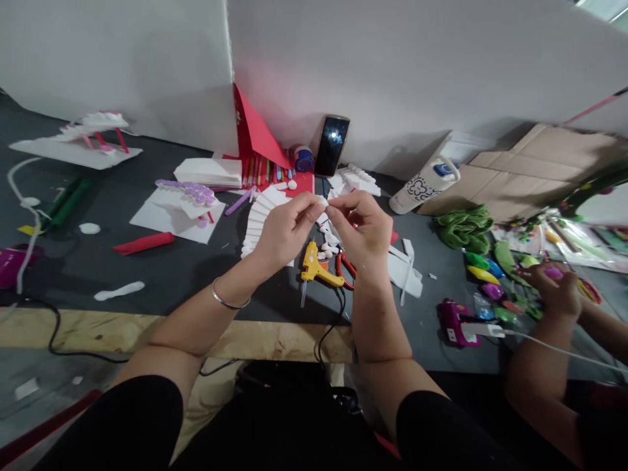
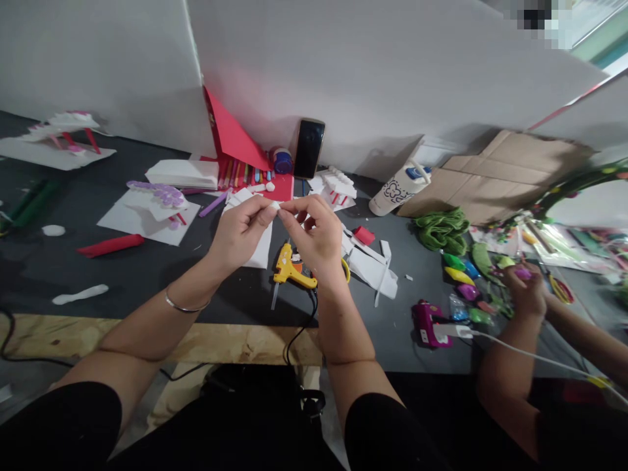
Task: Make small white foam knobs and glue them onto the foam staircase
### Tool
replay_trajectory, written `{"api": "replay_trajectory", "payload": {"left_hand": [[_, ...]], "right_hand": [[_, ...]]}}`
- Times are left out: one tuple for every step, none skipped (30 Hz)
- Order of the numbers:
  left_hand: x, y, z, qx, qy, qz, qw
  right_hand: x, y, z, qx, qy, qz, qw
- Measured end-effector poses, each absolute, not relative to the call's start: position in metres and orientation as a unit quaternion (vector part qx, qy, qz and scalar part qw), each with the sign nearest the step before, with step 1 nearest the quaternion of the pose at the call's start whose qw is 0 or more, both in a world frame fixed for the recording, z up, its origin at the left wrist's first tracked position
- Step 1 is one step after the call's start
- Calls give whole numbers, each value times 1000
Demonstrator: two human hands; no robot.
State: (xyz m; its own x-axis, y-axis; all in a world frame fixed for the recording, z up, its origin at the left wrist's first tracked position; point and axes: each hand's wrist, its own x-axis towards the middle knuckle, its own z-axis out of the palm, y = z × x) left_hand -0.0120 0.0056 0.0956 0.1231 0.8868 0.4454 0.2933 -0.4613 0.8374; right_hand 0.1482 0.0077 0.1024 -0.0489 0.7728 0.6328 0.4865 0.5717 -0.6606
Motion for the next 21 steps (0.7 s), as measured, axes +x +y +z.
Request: {"api": "replay_trajectory", "payload": {"left_hand": [[-12, 6, 96, 692, 426, 500, 300], [-12, 6, 96, 695, 423, 495, 305], [-12, 7, 96, 696, 421, 493, 309], [-12, 7, 95, 696, 420, 492, 311], [-12, 7, 95, 696, 420, 492, 312], [-12, 7, 95, 695, 420, 492, 313], [-12, 7, 95, 694, 421, 492, 314], [-12, 7, 95, 693, 422, 492, 316], [-12, 8, 95, 693, 422, 490, 319], [-12, 8, 95, 692, 423, 489, 321], [-12, 7, 96, 691, 425, 487, 323], [-12, 7, 96, 690, 428, 485, 325], [-12, 7, 97, 688, 432, 483, 327], [-12, 6, 97, 686, 435, 482, 330], [-12, 6, 97, 683, 436, 483, 332], [-11, 5, 98, 681, 436, 485, 334], [-11, 5, 98, 679, 435, 488, 333], [-11, 4, 97, 680, 433, 492, 329], [-11, 4, 97, 682, 434, 493, 321], [-10, 4, 97, 686, 436, 492, 311], [-10, 3, 96, 691, 442, 487, 300]], "right_hand": [[148, 8, 101, -448, -705, 155, 528], [148, 8, 100, -453, -695, 173, 531], [148, 9, 99, -458, -685, 188, 535], [147, 9, 98, -462, -675, 200, 540], [146, 9, 97, -464, -666, 207, 546], [146, 10, 97, -465, -659, 211, 553], [145, 10, 96, -466, -652, 212, 559], [145, 10, 96, -467, -646, 212, 565], [145, 10, 96, -468, -642, 210, 569], [144, 10, 96, -470, -640, 204, 572], [144, 10, 97, -475, -641, 196, 571], [144, 9, 97, -478, -644, 183, 568], [143, 9, 98, -480, -651, 166, 564], [143, 9, 98, -478, -660, 145, 561], [142, 9, 98, -474, -669, 119, 560], [141, 9, 97, -467, -677, 89, 562], [140, 10, 97, -454, -685, 55, 567], [139, 10, 96, -438, -692, 21, 573], [138, 11, 95, -421, -697, -14, 580], [138, 12, 94, -405, -702, -47, 584], [138, 13, 93, -391, -706, -75, 585]]}}
